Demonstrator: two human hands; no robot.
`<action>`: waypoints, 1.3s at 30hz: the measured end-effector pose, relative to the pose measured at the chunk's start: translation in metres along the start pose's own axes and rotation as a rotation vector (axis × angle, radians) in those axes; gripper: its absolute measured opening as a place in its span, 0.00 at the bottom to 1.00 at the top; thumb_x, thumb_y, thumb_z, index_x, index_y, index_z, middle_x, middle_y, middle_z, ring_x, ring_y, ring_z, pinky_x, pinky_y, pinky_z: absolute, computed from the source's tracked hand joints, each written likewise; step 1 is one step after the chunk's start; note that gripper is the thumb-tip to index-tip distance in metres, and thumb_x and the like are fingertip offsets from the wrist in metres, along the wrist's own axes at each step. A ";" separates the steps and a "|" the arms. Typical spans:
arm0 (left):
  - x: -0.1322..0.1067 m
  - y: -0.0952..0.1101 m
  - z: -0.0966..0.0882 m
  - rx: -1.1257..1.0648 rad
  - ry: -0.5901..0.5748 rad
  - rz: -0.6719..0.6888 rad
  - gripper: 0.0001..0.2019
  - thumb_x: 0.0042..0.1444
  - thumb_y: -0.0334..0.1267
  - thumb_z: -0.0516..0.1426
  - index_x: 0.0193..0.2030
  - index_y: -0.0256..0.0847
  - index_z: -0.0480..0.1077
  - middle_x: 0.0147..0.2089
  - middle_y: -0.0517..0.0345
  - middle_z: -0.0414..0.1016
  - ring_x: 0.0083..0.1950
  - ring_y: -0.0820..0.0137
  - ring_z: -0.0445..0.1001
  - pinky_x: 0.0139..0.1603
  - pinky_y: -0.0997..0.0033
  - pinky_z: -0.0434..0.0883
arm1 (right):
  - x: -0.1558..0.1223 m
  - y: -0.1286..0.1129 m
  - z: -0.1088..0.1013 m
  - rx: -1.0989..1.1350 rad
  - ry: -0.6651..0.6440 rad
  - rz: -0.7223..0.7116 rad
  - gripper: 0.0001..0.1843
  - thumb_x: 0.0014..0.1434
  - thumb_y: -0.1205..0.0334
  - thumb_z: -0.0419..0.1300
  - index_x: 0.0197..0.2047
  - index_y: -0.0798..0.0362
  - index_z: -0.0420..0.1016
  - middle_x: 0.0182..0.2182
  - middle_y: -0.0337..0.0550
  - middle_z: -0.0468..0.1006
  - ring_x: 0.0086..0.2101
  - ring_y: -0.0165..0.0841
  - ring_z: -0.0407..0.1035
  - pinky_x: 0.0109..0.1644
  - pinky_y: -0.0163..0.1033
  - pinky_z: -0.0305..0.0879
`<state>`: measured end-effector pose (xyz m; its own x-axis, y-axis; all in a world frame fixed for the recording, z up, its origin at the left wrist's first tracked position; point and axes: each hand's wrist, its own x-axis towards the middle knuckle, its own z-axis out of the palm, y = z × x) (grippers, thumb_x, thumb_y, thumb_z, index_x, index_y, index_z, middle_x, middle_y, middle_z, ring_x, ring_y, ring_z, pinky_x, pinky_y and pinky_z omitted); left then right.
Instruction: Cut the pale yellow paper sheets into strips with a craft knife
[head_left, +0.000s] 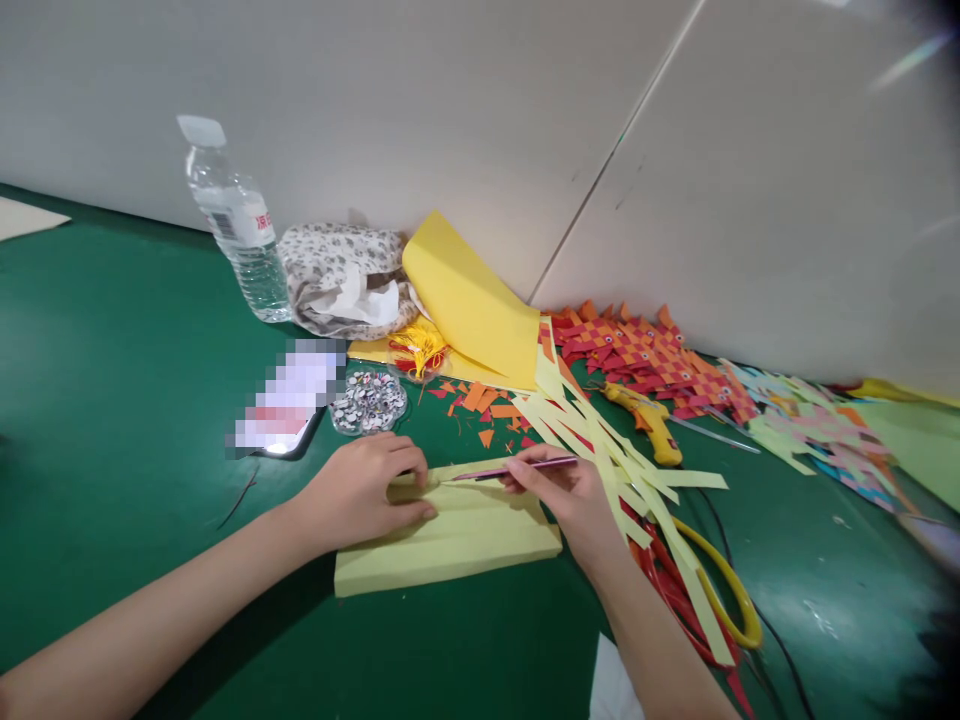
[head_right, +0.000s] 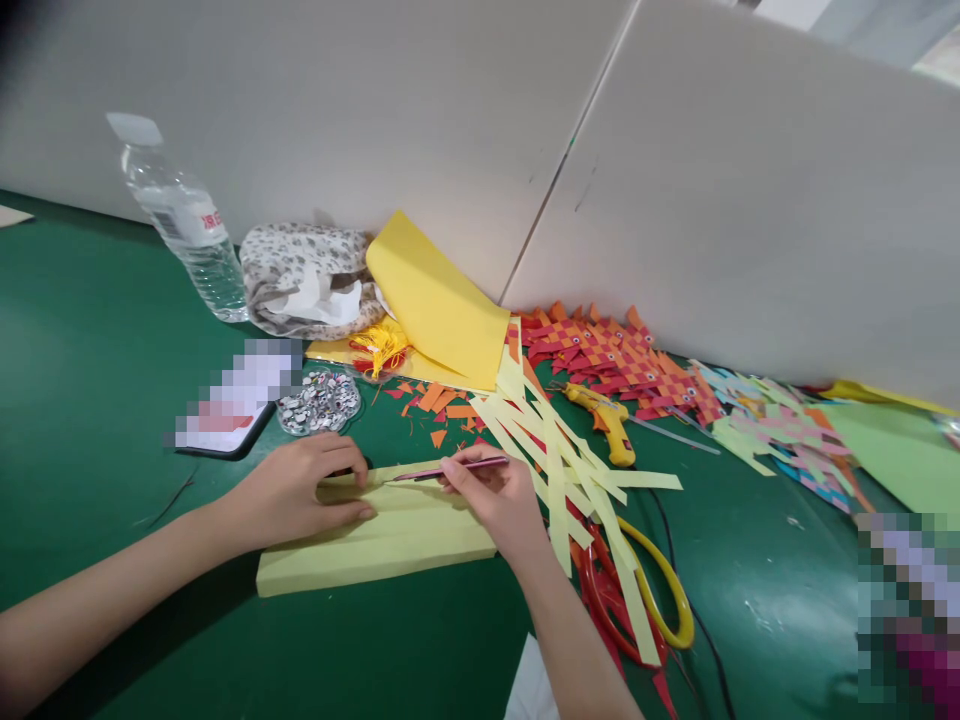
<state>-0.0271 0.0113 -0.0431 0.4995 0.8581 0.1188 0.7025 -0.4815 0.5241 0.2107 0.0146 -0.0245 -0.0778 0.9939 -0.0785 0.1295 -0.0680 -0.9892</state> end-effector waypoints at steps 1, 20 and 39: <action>0.000 0.000 0.000 0.005 -0.001 -0.006 0.10 0.53 0.46 0.60 0.35 0.43 0.69 0.38 0.59 0.74 0.40 0.66 0.71 0.37 0.70 0.65 | 0.000 0.000 0.000 0.003 0.002 -0.007 0.13 0.47 0.52 0.69 0.26 0.54 0.78 0.22 0.42 0.79 0.26 0.34 0.74 0.33 0.37 0.72; 0.000 0.000 0.001 -0.068 -0.038 -0.070 0.12 0.52 0.46 0.61 0.37 0.42 0.66 0.40 0.58 0.72 0.42 0.64 0.70 0.39 0.68 0.64 | 0.000 0.001 -0.002 -0.118 0.009 -0.013 0.13 0.50 0.51 0.67 0.27 0.53 0.78 0.24 0.43 0.80 0.29 0.36 0.74 0.36 0.37 0.66; 0.001 -0.001 0.002 -0.020 -0.047 -0.041 0.13 0.51 0.48 0.61 0.36 0.41 0.68 0.39 0.58 0.71 0.40 0.65 0.70 0.36 0.70 0.63 | -0.002 -0.001 0.000 -0.103 0.037 0.002 0.13 0.49 0.51 0.68 0.27 0.53 0.78 0.23 0.43 0.80 0.29 0.37 0.75 0.37 0.39 0.67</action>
<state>-0.0263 0.0119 -0.0446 0.4942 0.8675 0.0576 0.7129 -0.4422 0.5442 0.2104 0.0123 -0.0234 -0.0414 0.9964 -0.0740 0.2303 -0.0626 -0.9711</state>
